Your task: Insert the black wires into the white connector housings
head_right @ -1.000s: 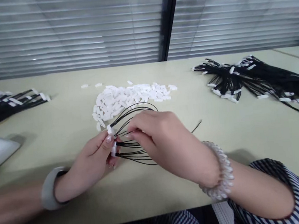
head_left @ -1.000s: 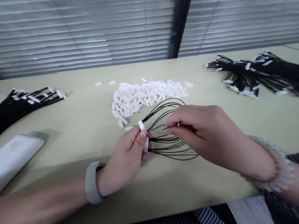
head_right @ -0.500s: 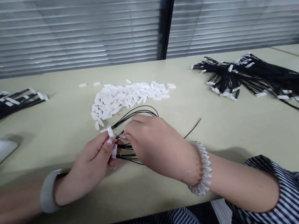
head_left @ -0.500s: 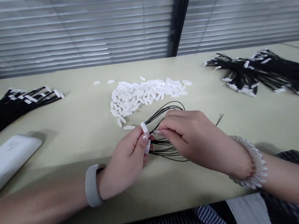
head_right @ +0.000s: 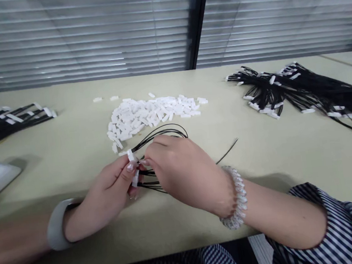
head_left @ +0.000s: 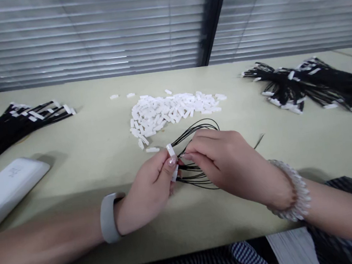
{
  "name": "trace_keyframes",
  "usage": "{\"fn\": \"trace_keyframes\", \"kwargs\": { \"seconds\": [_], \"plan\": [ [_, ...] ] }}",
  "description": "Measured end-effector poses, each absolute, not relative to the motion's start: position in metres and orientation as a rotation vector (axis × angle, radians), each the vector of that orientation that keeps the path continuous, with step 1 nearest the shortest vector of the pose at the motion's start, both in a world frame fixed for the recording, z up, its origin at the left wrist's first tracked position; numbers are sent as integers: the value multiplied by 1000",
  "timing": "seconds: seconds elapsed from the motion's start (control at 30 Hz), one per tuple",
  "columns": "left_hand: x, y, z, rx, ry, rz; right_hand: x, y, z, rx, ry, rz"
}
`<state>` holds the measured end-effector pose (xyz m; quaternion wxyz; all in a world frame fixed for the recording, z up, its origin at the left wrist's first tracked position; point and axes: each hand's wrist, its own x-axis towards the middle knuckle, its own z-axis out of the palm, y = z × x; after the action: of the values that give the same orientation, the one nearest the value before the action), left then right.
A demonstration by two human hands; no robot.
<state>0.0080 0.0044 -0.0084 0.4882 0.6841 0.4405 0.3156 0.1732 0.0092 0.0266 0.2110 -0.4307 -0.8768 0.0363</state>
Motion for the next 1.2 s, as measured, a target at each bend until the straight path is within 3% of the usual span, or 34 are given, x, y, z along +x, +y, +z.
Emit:
{"fn": "trace_keyframes", "kwargs": {
  "seconds": [0.33, 0.57, 0.73, 0.9, 1.03, 1.13, 1.2],
  "plan": [
    [6, 3, -11, 1587, 1067, 795, 164, 12, 16, -1115, -2328, 94],
    [9, 7, -15, 1219, 1079, 1013, 201, 20, 45, -1206, -2047, -55],
    [7, 16, -21, 1046, 998, 1097, 239, 34, 52, -1586, -2093, 358],
    [8, 19, -18, 930, 981, 1115, 231, 31, 44, -1415, -2639, 661],
    [10, 18, -12, 859, 1006, 1103, 222, 25, 40, -1415, -2696, 388],
    [10, 18, -10, 826, 1001, 1100, 223, 28, 36, -1567, -2361, 68],
    [11, 18, -10, 817, 998, 1106, 224, 30, 35, -1514, -2041, 64]
  ]
}}
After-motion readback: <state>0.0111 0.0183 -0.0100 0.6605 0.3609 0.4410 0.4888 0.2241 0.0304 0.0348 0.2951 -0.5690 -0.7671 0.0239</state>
